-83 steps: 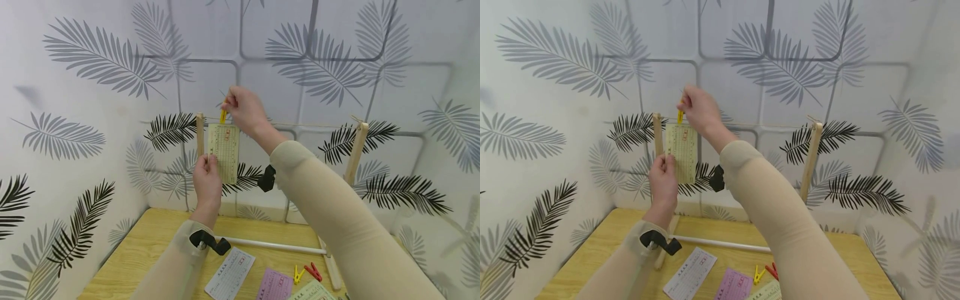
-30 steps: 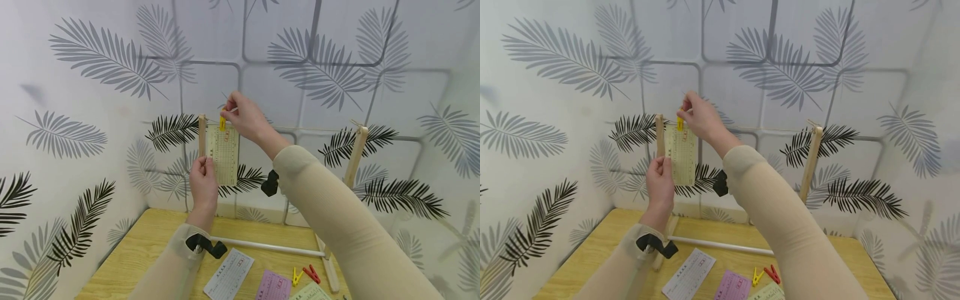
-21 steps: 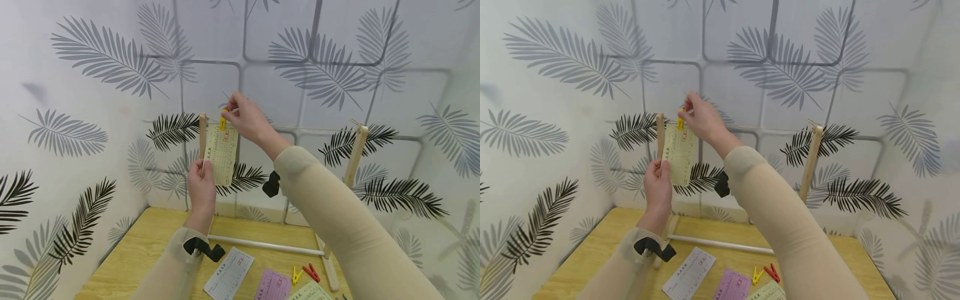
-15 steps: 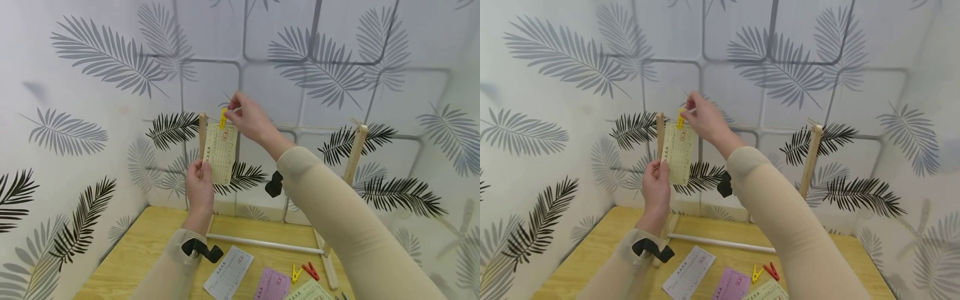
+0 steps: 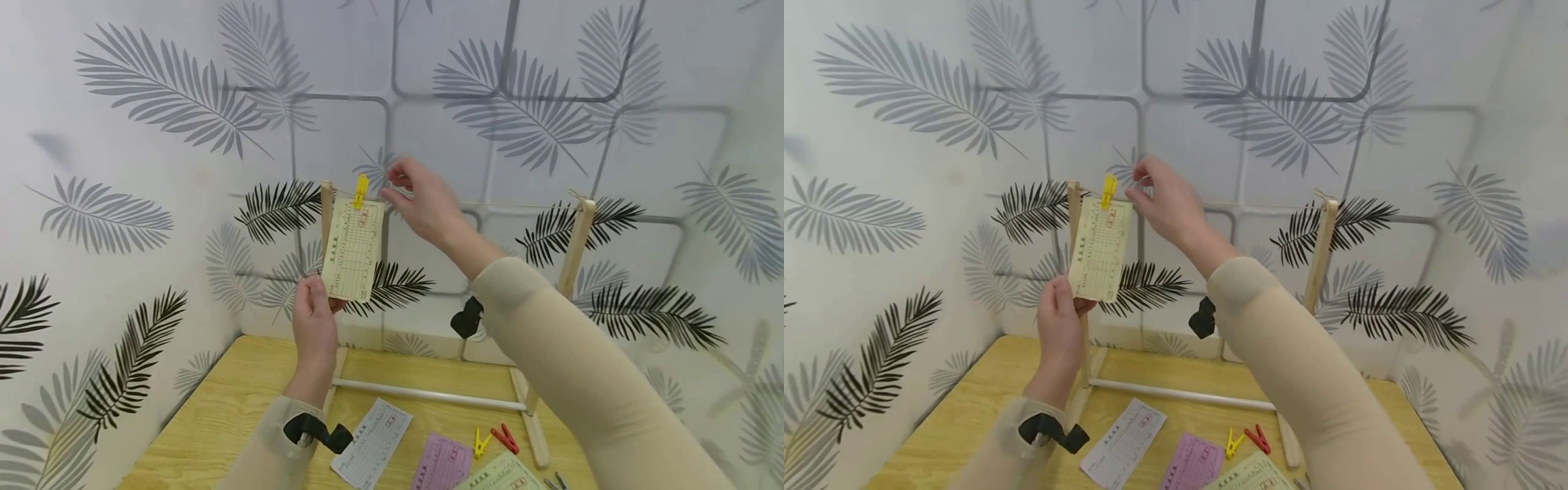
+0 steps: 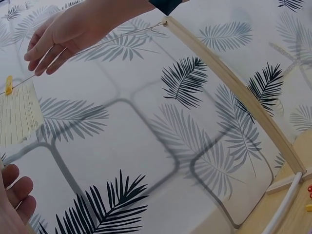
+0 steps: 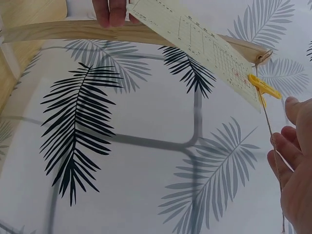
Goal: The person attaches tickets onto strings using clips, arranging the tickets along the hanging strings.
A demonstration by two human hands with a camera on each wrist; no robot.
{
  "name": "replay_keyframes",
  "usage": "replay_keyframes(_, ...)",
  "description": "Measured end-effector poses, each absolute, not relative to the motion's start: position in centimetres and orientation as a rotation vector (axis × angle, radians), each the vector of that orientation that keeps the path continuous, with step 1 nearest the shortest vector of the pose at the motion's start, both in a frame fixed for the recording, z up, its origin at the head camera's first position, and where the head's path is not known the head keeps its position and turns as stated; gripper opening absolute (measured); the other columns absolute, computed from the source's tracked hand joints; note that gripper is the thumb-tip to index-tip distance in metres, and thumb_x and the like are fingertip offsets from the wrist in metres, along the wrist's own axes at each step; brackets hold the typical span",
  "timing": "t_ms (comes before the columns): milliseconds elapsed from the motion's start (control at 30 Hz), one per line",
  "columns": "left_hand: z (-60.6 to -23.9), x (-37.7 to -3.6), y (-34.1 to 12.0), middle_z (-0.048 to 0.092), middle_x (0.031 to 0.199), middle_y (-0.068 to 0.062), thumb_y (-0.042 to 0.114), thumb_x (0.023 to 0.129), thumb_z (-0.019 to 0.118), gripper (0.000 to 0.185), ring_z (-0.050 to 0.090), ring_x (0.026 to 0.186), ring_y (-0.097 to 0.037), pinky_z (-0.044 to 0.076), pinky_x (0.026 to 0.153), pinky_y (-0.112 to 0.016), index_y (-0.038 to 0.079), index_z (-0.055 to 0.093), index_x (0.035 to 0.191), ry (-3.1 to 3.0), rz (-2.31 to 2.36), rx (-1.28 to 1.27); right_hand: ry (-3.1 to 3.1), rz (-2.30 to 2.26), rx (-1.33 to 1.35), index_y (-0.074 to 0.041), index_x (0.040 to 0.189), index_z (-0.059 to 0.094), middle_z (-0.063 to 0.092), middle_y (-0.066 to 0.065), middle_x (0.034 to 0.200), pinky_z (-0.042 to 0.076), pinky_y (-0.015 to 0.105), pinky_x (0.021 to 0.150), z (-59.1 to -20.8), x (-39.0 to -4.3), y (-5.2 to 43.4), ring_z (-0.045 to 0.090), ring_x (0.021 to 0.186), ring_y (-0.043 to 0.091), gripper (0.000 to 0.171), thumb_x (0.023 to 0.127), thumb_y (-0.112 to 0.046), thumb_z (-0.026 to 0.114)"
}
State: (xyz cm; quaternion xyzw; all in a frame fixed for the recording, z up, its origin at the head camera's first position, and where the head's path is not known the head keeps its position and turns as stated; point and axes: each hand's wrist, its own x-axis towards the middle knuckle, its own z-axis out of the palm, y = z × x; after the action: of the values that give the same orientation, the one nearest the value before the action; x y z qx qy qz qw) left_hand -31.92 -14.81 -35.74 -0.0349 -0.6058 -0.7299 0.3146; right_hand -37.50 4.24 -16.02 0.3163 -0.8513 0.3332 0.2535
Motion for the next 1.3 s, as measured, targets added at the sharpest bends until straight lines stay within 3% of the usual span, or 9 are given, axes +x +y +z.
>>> replay_keyframes(167,-36.7,-31.3,-15.0,0.071,0.108,-0.020,0.043,0.121,0.039,0.043,0.073,0.098,-0.029,0.061,0.094,-0.037,0.006,0.060,0.128,-1.545,-1.942,-0.090,-2.258,0.867,0.852,-0.003,0.138,0.062,0.068,0.013,0.141,0.046,0.040,0.119,-16.9,-36.9,5.3,0.062,0.137,0.029,0.035,0.110,-0.020,0.074)
replay_keyframes(367,-37.8,-30.4,-15.2,0.070,0.116,-0.026,0.045,0.121,0.039,0.049,0.072,0.101,-0.034,0.060,0.092,-0.033,0.000,0.057,0.125,-1.548,-1.930,-0.128,-2.151,0.817,0.869,-0.003,0.136,0.064,0.070,0.012,0.140,0.047,0.039,0.117,-18.0,-36.2,6.5,0.064,0.134,0.029,0.035,0.108,-0.019,0.076)
replay_keyframes(633,-39.8,-29.5,-15.6,0.069,0.116,-0.023,0.043,0.121,0.041,0.051,0.068,0.101,-0.029,0.059,0.090,-0.030,-0.004,0.057,0.130,-1.669,-1.827,-0.084,-2.030,0.938,0.978,0.002,0.128,0.064,0.069,0.015,0.139,0.049,0.038,0.116,-19.6,-35.0,7.9,0.065,0.132,0.030,0.028,0.105,-0.007,0.077)
replay_keyframes(833,-41.4,-28.9,-15.7,0.068,0.112,-0.013,0.035,0.121,0.046,0.043,0.068,0.105,-0.036,0.057,0.089,-0.024,-0.006,0.057,0.131,-1.767,-1.753,-0.075,-2.046,0.970,0.989,0.001,0.130,0.064,0.068,0.013,0.141,0.050,0.036,0.115,-21.4,-34.1,9.1,0.065,0.133,0.028,0.030,0.105,-0.007,0.077)
replay_keyframes(967,-42.4,-28.4,-15.6,0.068,0.115,-0.012,0.033,0.121,0.048,0.041,0.067,0.105,-0.032,0.055,0.088,-0.022,-0.004,0.058,0.136,-1.848,-1.703,-0.069,-2.092,0.976,0.979,0.000,0.134,0.063,0.068,0.013,0.142,0.051,0.038,0.114,-22.7,-33.3,9.9,0.066,0.132,0.028,0.034,0.105,-0.008,0.078)
replay_keyframes(1167,-43.7,-27.9,-15.6,0.068,0.113,-0.010,0.035,0.120,0.051,0.037,0.066,0.101,-0.022,0.054,0.088,-0.026,0.003,0.060,0.136,-1.949,-1.641,-0.045,-2.120,0.991,0.994,-0.001,0.133,0.064,0.069,0.012,0.143,0.053,0.041,0.112,-25.4,-32.6,11.2,0.068,0.128,0.030,0.034,0.103,-0.008,0.080)
replay_keyframes(1300,-44.5,-27.7,-15.4,0.068,0.121,-0.011,0.036,0.119,0.053,0.037,0.064,0.107,-0.022,0.055,0.093,-0.032,0.004,0.061,0.136,-2.016,-1.619,-0.045,-2.156,1.022,0.987,-0.002,0.133,0.064,0.068,0.012,0.144,0.054,0.042,0.111,-27.3,-32.1,12.1,0.068,0.129,0.031,0.034,0.103,-0.006,0.079)
